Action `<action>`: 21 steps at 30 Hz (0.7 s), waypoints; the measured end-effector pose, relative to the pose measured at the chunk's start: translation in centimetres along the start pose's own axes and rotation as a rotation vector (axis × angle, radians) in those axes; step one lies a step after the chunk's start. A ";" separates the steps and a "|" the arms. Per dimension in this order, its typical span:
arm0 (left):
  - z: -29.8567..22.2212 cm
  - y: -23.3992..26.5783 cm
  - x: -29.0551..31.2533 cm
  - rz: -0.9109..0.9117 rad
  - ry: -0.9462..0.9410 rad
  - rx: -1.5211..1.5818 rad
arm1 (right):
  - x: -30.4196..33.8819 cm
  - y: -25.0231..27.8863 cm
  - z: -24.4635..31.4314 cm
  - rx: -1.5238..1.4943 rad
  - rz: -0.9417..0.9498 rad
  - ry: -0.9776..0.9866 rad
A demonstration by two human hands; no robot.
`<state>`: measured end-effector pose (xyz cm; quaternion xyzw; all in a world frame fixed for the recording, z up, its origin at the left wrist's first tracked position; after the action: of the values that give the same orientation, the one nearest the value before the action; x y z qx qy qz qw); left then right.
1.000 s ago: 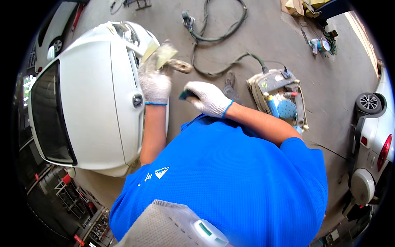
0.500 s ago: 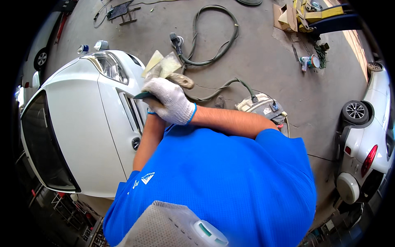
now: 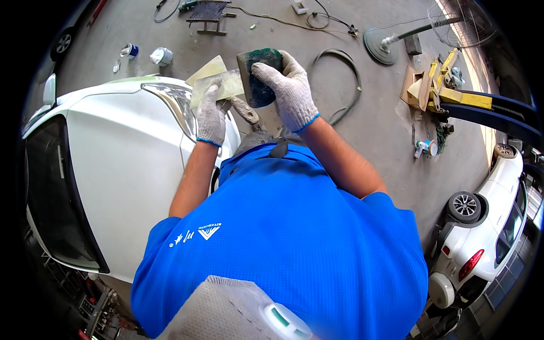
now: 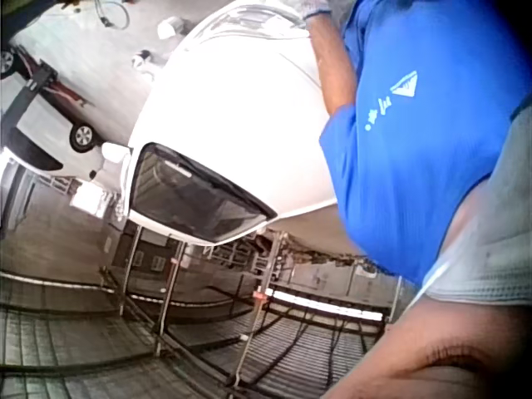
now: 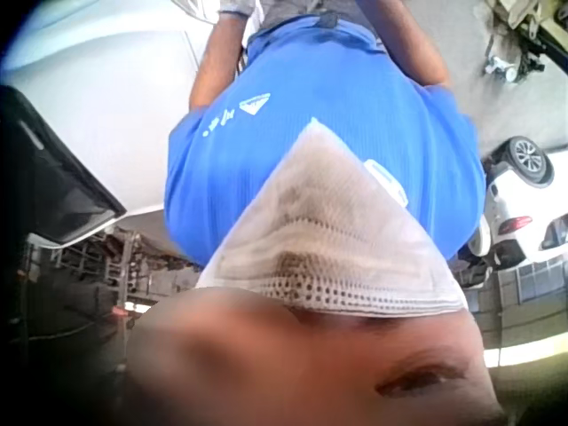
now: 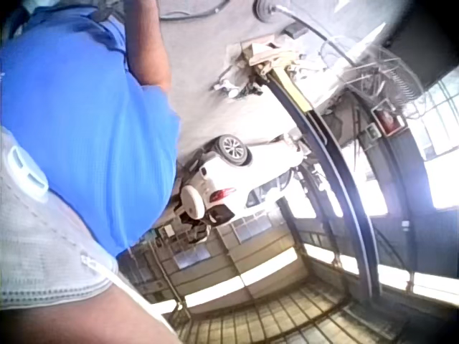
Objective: The person sands a green primer patch on the front fender of a white car using a sanding block and sandpaper. They switch between different sandpaper sheets and a sanding sponge, working around the wheel arch and along the fender edge.
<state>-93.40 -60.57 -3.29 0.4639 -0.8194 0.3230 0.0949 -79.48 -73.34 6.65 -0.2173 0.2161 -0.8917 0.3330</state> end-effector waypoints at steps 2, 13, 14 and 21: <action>-2.8 -0.4 -2.5 0.003 -0.026 0.010 | -3.4 -0.7 -0.6 0.057 -0.039 -0.010; -12.6 -7.7 -24.8 0.193 0.146 0.486 | -24.4 -9.6 -3.9 0.446 0.268 -0.026; -14.4 -7.8 -27.8 0.089 0.154 0.476 | -27.0 -9.1 -4.4 0.493 0.363 -0.158; -22.5 -2.1 -41.2 -0.361 -0.198 0.270 | -48.1 -8.4 -3.2 0.472 0.307 -0.418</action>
<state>-72.19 -18.63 -3.74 0.6407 -0.6779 0.3604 0.0076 -52.50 -33.77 -3.21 -0.2771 -0.0389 -0.7929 0.5413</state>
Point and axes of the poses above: each hand's wrist, its own x-axis away from the middle knuckle, its own y-axis out of the back of the hand, z = x × y, the point moved 4 cm from there along -x, towards the middle knuckle
